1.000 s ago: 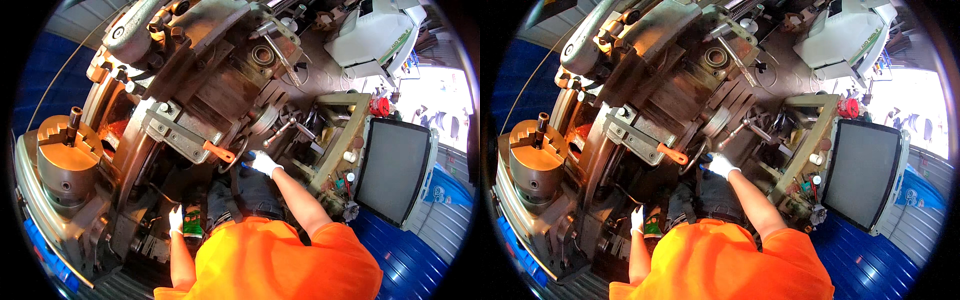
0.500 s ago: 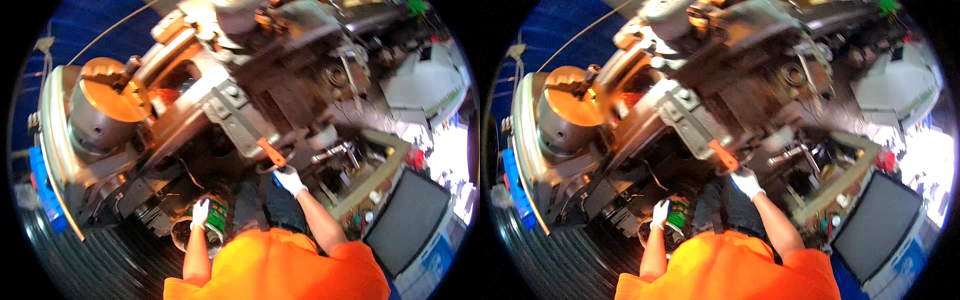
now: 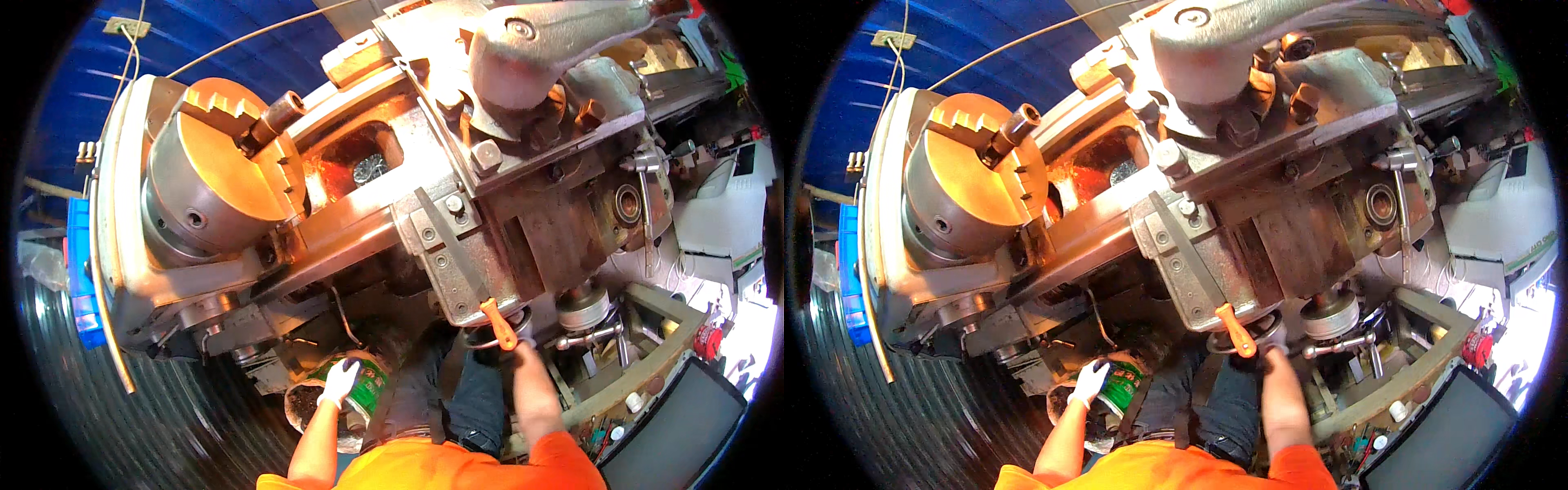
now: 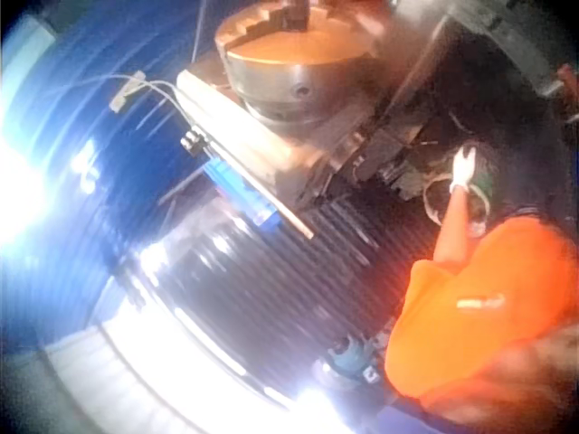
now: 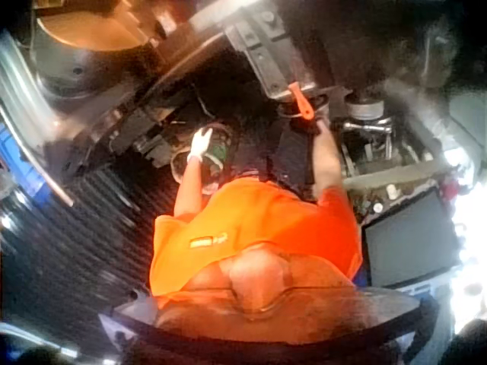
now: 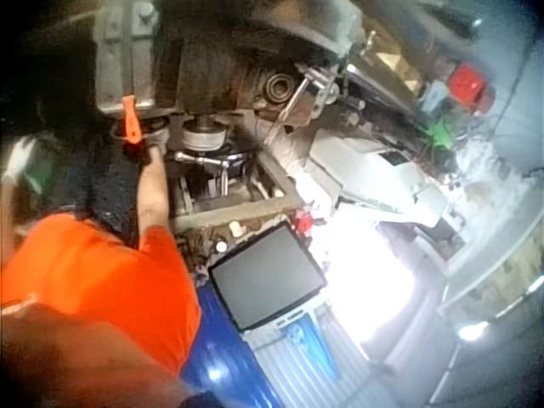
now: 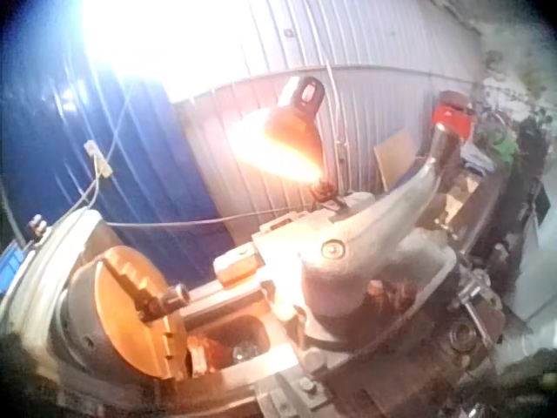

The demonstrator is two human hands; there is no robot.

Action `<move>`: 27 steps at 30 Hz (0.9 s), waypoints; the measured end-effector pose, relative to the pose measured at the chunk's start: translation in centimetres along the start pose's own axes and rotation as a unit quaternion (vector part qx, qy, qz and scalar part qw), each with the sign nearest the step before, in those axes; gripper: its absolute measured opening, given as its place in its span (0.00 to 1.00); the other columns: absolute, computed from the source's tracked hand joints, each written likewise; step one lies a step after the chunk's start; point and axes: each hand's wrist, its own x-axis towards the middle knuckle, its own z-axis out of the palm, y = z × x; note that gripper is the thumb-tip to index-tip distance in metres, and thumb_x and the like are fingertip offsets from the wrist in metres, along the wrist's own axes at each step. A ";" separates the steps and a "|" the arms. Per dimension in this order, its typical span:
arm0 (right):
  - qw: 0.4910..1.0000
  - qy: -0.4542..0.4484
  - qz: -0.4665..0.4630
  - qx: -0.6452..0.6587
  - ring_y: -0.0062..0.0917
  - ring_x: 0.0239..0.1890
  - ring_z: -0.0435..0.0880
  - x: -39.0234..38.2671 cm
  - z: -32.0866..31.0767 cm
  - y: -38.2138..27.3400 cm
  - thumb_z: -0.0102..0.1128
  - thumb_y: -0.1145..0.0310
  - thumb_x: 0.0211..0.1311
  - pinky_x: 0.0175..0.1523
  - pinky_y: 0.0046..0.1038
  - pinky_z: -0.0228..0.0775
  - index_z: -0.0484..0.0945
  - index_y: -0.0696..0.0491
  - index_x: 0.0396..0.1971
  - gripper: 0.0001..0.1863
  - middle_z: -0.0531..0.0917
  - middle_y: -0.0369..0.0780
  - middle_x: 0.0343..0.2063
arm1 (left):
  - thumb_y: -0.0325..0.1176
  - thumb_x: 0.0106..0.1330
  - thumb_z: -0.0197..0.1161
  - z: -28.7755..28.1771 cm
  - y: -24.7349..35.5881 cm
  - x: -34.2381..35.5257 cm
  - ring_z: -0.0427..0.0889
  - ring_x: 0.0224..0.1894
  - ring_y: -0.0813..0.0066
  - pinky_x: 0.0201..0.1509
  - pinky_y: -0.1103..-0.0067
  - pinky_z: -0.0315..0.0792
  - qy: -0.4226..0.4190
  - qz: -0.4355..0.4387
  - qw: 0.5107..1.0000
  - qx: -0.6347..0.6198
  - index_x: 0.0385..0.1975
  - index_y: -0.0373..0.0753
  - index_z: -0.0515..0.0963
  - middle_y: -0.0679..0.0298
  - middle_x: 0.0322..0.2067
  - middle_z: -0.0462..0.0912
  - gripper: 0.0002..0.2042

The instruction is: The person operates a metal lathe, using a blue abrasive strip to manually smooth the surface of a rotating cylindrical metal workpiece. They then remove the workpiece from the chuck and adjust the machine's tailstock and tool post.

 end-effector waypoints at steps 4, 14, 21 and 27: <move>0.990 0.052 0.131 -0.014 0.42 0.38 0.83 -4.6 -11.0 -3.9 0.55 0.54 0.56 0.44 0.39 0.73 0.80 0.56 0.31 0.19 0.83 0.50 0.34 | 0.37 0.64 0.58 0.0 -2.0 1.1 0.80 0.43 0.68 0.50 0.76 0.71 -0.001 -0.006 0.999 -0.039 0.46 0.32 0.78 0.56 0.40 0.84 0.16; 0.856 -0.083 0.146 0.489 0.36 0.37 0.78 -1.1 -3.0 -8.8 0.58 0.59 0.56 0.42 0.36 0.71 0.77 0.55 0.42 0.17 0.80 0.43 0.35 | 0.45 0.63 0.56 0.0 -0.7 2.1 0.76 0.54 0.55 0.58 0.69 0.68 -0.046 0.004 0.997 0.061 0.50 0.38 0.76 0.50 0.49 0.79 0.21; 0.966 0.047 0.132 0.220 0.42 0.32 0.84 -8.8 -16.2 -17.1 0.64 0.62 0.51 0.39 0.40 0.74 0.79 0.57 0.37 0.17 0.85 0.44 0.27 | 0.46 0.63 0.57 0.0 -2.0 1.3 0.75 0.54 0.53 0.59 0.69 0.68 -0.073 -0.037 0.995 0.050 0.50 0.35 0.76 0.48 0.49 0.79 0.23; 0.740 -0.089 0.252 0.618 0.32 0.54 0.72 -3.6 -1.9 -16.2 0.53 0.61 0.61 0.58 0.35 0.62 0.69 0.54 0.54 0.23 0.75 0.42 0.50 | 0.47 0.64 0.56 0.3 0.3 0.7 0.76 0.52 0.52 0.56 0.68 0.69 -0.065 0.012 0.993 0.096 0.49 0.39 0.77 0.50 0.47 0.79 0.21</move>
